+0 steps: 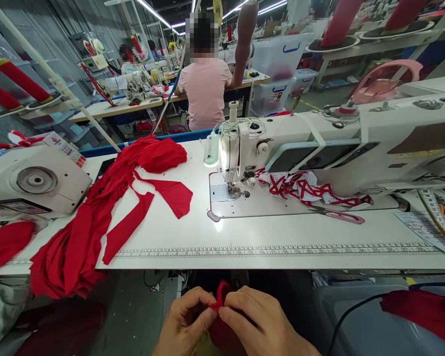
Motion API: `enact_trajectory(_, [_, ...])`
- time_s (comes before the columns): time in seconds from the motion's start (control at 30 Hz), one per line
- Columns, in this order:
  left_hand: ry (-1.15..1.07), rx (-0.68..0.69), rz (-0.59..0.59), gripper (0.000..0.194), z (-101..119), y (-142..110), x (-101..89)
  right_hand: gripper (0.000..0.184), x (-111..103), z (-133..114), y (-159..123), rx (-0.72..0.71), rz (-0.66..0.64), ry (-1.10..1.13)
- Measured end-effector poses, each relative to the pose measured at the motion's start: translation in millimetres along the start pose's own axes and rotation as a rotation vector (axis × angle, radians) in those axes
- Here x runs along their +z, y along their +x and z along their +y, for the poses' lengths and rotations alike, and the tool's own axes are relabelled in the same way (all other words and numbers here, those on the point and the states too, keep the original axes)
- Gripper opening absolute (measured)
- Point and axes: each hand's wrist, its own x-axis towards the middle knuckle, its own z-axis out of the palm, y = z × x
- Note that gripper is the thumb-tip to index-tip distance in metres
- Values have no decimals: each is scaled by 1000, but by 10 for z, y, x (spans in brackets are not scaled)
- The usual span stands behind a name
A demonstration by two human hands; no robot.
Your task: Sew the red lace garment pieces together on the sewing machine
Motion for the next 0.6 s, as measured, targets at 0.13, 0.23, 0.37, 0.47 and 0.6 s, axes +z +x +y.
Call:
enact_trajectory(0.13, [142, 105, 16, 22, -9, -33, -47, 10, 2, -4, -7, 258, -33, 279])
enact_trajectory(0.23, [234, 153, 51, 20, 46, -60, -73, 5, 13, 32, 6, 384, -95, 407])
enact_trajectory(0.37, [291, 204, 134, 21, 196, -117, -88, 8, 34, 108, 120, 289, -87, 479])
enact_trajectory(0.47, [286, 198, 169, 28, 339, -174, -113, 15, 81, 150, 235, 218, -139, 643])
enact_trajectory(0.6, [291, 162, 332, 35, 463, -239, -181, 17, 171, 154, 281, 303, -76, 658])
